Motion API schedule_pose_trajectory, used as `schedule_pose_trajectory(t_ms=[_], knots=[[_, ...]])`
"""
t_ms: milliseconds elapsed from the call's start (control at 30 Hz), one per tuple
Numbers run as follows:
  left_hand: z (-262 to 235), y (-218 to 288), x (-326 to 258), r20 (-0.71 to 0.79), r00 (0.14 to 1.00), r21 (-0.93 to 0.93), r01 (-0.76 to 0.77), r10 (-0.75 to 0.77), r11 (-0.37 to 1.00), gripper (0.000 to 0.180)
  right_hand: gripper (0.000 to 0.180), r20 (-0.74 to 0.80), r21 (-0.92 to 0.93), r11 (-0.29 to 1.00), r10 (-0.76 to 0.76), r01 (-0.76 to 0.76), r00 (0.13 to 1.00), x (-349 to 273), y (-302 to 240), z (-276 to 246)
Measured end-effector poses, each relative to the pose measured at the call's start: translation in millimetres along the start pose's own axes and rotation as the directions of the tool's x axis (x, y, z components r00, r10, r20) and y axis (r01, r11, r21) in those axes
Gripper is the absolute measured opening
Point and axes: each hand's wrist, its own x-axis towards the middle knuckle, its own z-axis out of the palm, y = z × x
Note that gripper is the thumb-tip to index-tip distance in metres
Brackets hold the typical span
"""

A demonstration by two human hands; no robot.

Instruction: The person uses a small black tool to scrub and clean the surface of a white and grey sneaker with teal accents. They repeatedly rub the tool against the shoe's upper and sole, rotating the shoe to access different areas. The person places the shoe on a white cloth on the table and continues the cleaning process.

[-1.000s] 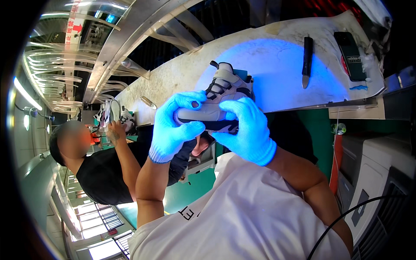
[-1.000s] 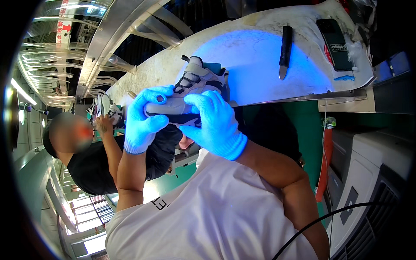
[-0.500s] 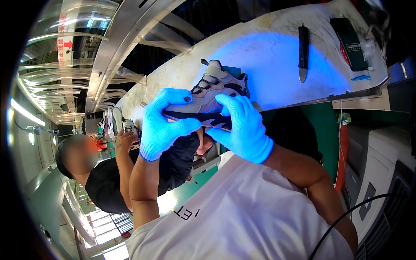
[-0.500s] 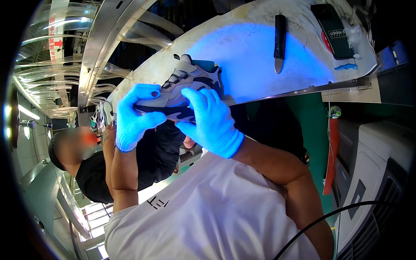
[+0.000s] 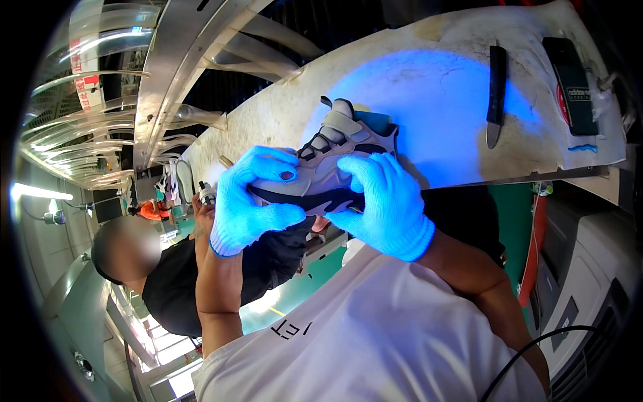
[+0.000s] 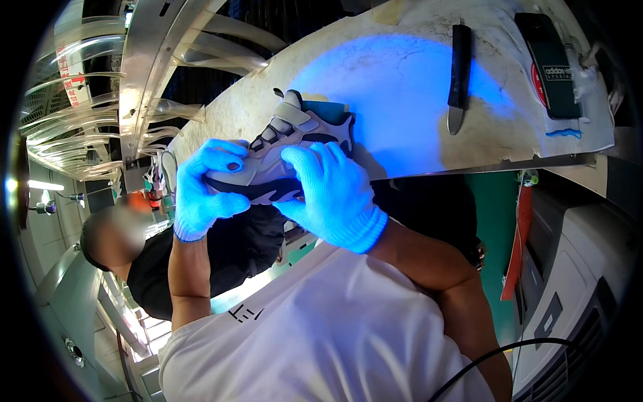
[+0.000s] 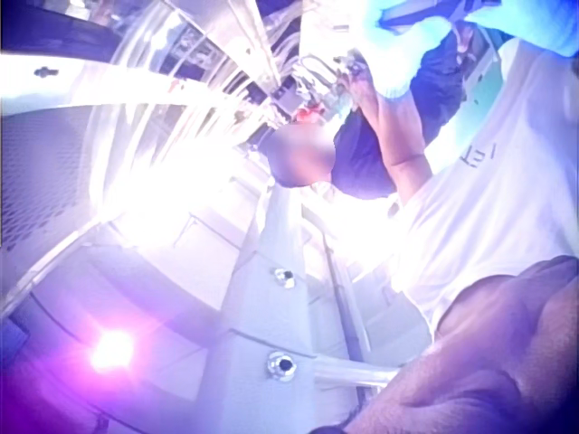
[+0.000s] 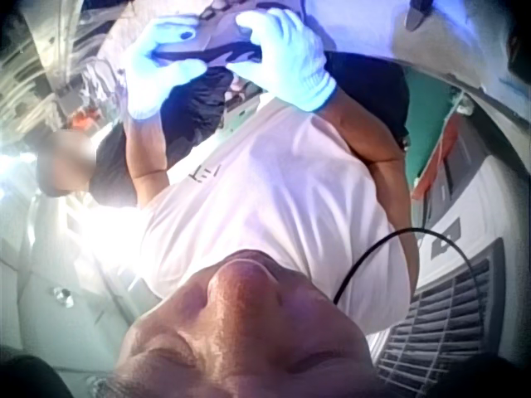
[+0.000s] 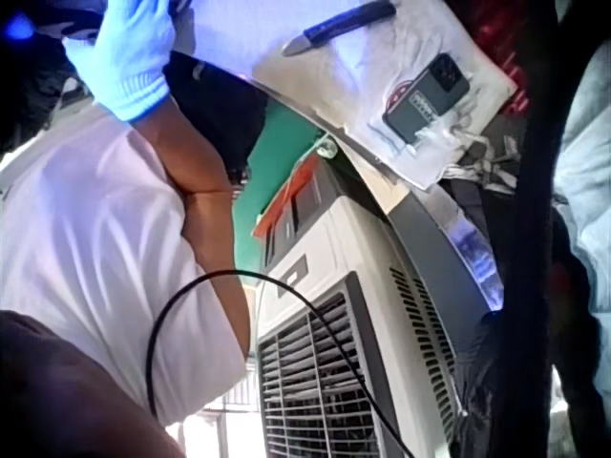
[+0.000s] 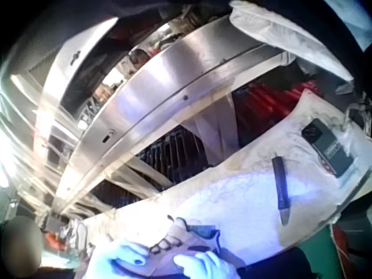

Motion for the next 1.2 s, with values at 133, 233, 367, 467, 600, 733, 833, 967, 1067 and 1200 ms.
schedule_pose_trajectory(t_ms=[133, 233, 367, 467, 600, 733, 833, 967, 1067, 1200], knots=[[-16.0, -1.1, 10.2, 0.107, 0.991, 0.052, 0.069, -0.074, 0.996, 0.069, 0.083, 0.035, -0.036, 0.998, 0.047, -0.046, 0.998, 8.5, 0.9, 2.9], [-23.5, 10.4, 24.7, 0.206, 0.956, 0.16, 0.179, -0.21, 0.971, 0.077, 0.085, 0.064, -0.072, 0.996, 0.066, -0.061, 0.996, 11.4, 1.2, 7.2], [-17.9, 29.5, 59.3, 0.313, 0.811, 0.457, 0.328, -0.494, 0.827, 0.084, 0.084, 0.084, -0.116, 0.99, 0.093, -0.083, 0.992, 11.3, 2.4, 11.3], [6.3, 32.3, 89.8, 0.31, 0.732, 0.622, 0.327, -0.607, 0.712, 0.086, 0.082, 0.131, -0.145, 0.985, 0.114, -0.095, 0.985, 8.8, 4.6, 14.9], [15.1, 20.8, 97.4, 0.236, 0.775, 0.743, 0.245, -0.586, 0.622, 0.085, 0.081, 0.079, -0.151, 0.984, 0.11, -0.097, 0.991, 11.2, -0.5, 20.9], [23.1, 74.9, 97.0, 0.186, 0.725, 0.835, 0.239, -0.663, 0.496, 0.092, 0.078, -0.021, -0.074, 0.996, 0.05, -0.051, 0.999, 11.2, 0.3, 13.3], [-7.9, 92.1, 59.1, 0.369, 0.887, 0.572, 0.017, -0.276, 0.82, 0.09, 0.086, -0.084, 0.145, 0.98, 0.15, -0.137, 0.985, -4.0, -7.7, -9.4], [6.4, 69.3, 20.7, 0.242, 0.97, 0.48, -0.094, -0.029, 0.872, 0.081, 0.091, -0.117, 0.05, 0.998, 0.033, -0.027, 0.993, -30.1, 0.9, -13.9], [9.6, 53.7, 16.1, 0.221, 0.975, 0.427, -0.103, 0.007, 0.898, 0.076, 0.089, -0.123, -0.062, 0.997, 0.026, -0.034, 0.992, -44.4, 2.5, -12.5], [7.1, 40.7, 16.9, 0.269, 0.956, 0.351, -0.211, 0.118, 0.912, 0.07, 0.084, -0.164, -0.012, 1.0, 0.023, -0.026, 0.986, -41.5, 9.1, -14.1]])
